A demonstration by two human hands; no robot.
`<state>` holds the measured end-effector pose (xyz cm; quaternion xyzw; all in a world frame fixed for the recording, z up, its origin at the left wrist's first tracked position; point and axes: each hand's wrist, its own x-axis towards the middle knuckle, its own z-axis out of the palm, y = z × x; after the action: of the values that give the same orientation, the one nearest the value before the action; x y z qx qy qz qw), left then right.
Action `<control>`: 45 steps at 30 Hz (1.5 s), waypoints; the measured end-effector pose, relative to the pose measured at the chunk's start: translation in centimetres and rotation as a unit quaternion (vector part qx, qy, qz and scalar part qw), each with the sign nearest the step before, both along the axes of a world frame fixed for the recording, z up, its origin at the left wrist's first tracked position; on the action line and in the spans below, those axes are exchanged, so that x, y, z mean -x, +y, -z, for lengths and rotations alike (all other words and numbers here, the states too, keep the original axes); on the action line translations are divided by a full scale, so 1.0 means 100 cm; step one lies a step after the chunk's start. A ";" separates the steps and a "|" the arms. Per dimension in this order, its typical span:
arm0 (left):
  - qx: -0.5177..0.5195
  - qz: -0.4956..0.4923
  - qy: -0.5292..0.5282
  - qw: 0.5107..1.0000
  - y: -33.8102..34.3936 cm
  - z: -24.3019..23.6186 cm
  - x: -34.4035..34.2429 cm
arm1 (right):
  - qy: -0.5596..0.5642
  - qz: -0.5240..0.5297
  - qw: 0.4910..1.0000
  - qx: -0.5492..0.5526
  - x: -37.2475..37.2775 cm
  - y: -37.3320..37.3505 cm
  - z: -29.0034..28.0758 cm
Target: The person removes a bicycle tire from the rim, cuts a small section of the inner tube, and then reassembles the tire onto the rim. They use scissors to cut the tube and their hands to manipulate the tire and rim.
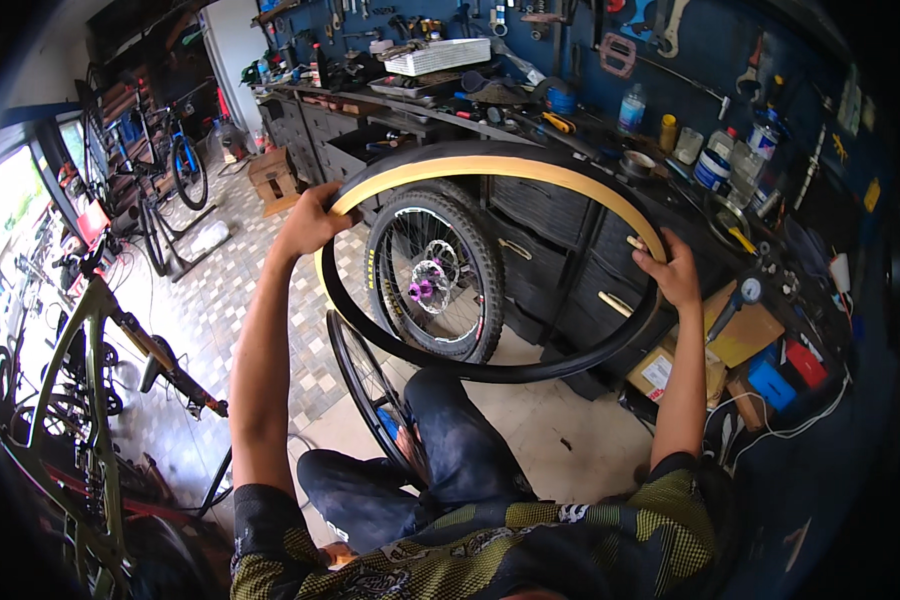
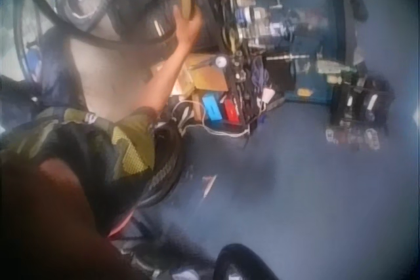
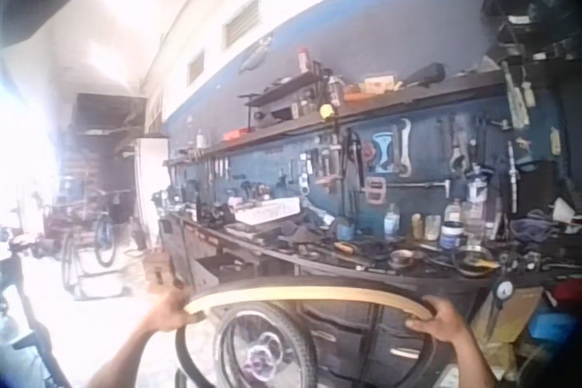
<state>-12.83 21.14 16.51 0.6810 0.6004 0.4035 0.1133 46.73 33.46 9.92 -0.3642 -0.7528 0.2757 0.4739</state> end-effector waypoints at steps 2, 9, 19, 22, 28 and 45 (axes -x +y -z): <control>0.019 0.005 0.011 1.000 0.000 0.022 0.009 | -0.050 0.033 0.998 -0.030 0.009 -0.014 -0.024; 0.090 -0.007 -0.003 0.996 0.002 0.104 0.036 | -0.153 0.033 0.982 -0.103 0.046 -0.043 -0.082; 0.108 -0.056 -0.109 0.987 0.010 0.167 0.045 | -0.204 -0.043 0.966 -0.150 0.084 -0.017 -0.120; 0.059 -0.069 -0.132 0.987 -0.003 0.175 0.065 | -0.295 -0.062 0.951 -0.076 0.111 -0.007 -0.152; -0.019 -0.117 -0.176 0.977 0.005 0.163 0.072 | -0.316 -0.165 0.931 -0.075 0.148 0.026 -0.215; -0.192 0.245 -0.411 0.857 -0.159 0.147 -0.002 | -0.385 -0.054 0.766 -0.511 0.215 0.010 -0.394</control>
<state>-12.59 5.21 1.86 0.5868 0.2238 0.7131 0.3117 25.20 34.49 49.33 -0.1020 -0.9201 -0.2884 0.2445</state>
